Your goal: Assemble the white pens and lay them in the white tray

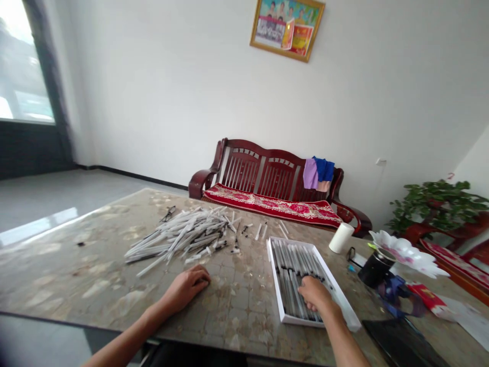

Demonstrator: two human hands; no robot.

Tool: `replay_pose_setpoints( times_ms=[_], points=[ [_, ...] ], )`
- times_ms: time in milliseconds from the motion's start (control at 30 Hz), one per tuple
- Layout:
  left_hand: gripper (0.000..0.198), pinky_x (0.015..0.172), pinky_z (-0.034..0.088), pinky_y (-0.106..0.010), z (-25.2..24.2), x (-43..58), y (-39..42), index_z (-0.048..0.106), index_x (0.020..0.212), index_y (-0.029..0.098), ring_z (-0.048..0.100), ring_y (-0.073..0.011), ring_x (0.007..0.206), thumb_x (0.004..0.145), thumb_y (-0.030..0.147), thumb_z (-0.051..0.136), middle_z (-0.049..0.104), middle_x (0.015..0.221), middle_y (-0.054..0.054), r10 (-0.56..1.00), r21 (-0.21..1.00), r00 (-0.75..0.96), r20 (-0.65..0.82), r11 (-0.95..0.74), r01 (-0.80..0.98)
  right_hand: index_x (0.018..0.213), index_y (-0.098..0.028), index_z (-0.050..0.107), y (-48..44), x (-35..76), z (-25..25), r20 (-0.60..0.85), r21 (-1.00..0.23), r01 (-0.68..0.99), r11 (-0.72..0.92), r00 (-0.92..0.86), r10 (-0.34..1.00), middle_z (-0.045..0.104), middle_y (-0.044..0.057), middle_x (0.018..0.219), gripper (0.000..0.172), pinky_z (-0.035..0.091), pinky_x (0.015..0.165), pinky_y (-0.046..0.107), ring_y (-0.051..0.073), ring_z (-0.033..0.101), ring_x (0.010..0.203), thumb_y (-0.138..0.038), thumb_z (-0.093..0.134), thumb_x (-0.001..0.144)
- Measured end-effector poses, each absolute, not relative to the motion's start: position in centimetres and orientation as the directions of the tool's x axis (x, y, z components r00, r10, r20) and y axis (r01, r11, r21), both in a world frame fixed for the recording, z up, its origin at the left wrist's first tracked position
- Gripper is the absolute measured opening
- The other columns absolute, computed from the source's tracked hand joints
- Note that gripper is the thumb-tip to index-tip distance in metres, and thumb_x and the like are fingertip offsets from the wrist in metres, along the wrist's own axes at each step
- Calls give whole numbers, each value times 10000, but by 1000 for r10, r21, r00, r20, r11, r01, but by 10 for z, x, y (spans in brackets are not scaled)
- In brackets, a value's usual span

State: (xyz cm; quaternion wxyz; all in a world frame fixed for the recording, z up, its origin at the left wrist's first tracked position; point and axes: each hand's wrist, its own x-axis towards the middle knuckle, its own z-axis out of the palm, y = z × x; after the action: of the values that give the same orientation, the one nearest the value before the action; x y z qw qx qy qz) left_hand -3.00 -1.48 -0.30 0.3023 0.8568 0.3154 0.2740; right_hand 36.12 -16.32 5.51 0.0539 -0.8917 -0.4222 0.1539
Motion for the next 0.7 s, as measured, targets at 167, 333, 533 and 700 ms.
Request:
replay_pose_setpoints(
  times_ms=[167, 333, 533, 700],
  points=[
    [169, 806, 457, -236, -4, -30, -15, 707, 844, 219, 645, -177, 888, 822, 183, 543, 686, 943, -39, 719, 689, 640, 272, -609, 391, 753, -190, 659, -135, 323, 73, 75, -63, 898, -436, 440, 895, 725, 95, 804, 189, 445, 639, 278, 233, 696, 793, -250, 518, 862],
    [189, 782, 470, -235, -8, -27, -20, 711, 874, 228, 649, -170, 873, 849, 167, 534, 695, 953, -36, 743, 654, 617, 258, -605, 455, 1091, -238, 671, -61, 205, 67, 258, -247, 968, 33, 33, 966, 698, 57, 1096, 274, 459, 876, 289, 205, 642, 1034, -214, 546, 848],
    [151, 816, 485, -328, -9, -34, -24, 720, 871, 243, 620, -231, 916, 852, 195, 578, 711, 927, -55, 784, 464, 502, 366, -621, 631, 1364, -244, 520, 55, 80, 48, 329, -115, 930, 350, -297, 897, 490, 77, 1445, 513, 270, 1132, 425, 264, 371, 1363, -333, 599, 865],
    [479, 1095, 289, -537, -9, -78, -7, 642, 1194, 328, 386, -339, 1346, 757, 134, 615, 540, 1404, -59, 836, 316, 323, 443, -483, 816, 1401, -265, 477, 121, 45, 36, 261, -114, 933, 342, -304, 916, 429, 61, 1498, 510, 176, 1155, 497, 280, 261, 1422, -476, 465, 937]
  ],
)
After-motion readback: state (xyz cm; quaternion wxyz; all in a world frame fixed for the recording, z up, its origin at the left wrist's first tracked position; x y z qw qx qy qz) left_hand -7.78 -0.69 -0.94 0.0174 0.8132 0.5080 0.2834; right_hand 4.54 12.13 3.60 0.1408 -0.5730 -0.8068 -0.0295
